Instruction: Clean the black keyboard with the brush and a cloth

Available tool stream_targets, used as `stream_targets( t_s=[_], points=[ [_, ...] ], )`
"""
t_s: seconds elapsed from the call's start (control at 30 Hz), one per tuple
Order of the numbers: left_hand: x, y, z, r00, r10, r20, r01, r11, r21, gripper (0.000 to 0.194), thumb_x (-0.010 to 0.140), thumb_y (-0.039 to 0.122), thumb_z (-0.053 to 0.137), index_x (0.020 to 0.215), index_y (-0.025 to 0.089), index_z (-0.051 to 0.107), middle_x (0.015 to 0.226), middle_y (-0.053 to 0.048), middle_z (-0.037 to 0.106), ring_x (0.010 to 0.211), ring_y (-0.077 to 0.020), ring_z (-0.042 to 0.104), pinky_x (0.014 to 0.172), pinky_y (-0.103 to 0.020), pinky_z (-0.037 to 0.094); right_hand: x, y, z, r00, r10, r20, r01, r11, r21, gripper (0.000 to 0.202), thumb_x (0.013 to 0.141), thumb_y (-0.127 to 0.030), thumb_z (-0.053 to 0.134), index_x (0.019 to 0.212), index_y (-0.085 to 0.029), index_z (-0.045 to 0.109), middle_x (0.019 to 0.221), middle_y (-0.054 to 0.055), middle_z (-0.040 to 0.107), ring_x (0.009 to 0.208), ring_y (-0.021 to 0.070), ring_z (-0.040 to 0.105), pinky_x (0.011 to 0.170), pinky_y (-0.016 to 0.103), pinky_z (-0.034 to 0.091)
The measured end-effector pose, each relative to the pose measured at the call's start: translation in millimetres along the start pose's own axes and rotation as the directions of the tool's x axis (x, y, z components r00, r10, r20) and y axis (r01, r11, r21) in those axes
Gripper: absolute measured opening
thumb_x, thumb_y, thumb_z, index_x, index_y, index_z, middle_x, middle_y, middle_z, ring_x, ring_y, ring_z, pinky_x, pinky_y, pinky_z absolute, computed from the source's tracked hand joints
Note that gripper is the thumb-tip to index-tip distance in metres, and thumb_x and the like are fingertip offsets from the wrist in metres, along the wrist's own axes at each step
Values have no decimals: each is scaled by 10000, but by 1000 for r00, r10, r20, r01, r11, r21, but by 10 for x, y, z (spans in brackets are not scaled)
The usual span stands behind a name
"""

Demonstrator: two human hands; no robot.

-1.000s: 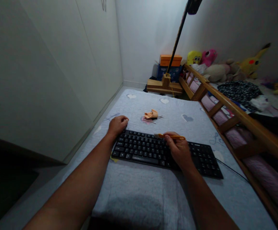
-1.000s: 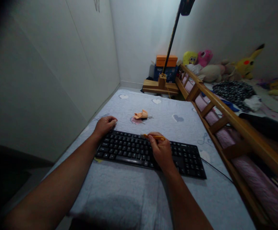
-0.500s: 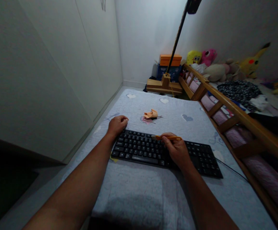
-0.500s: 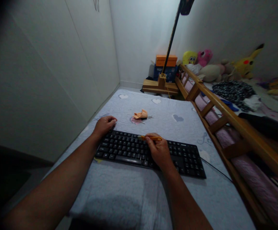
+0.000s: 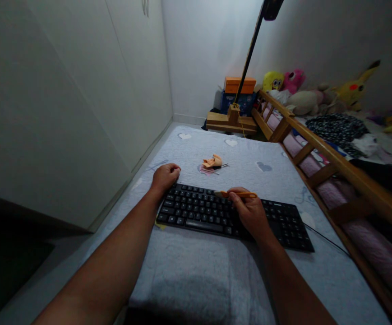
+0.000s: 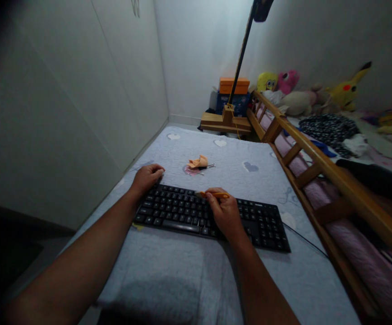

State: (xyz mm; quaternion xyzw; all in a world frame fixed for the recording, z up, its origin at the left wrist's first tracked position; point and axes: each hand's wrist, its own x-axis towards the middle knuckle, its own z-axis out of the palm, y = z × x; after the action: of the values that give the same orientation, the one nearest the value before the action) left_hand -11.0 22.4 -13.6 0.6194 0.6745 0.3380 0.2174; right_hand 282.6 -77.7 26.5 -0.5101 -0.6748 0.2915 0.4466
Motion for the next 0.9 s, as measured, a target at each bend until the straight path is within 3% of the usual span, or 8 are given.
stream_targets(
  t_s=[0.9],
  points=[
    [1,-4,-8,1000,13,7,-13,1000,9,340,787,411,507,870,185,746,732,-48,716,726,-213,639,683,-307,443,12,-16,-30,999,2,34,-1,1000,-26,231,932,-352,553,881,-195,713,776,38,711,694,192,637,710,319,509]
  ],
)
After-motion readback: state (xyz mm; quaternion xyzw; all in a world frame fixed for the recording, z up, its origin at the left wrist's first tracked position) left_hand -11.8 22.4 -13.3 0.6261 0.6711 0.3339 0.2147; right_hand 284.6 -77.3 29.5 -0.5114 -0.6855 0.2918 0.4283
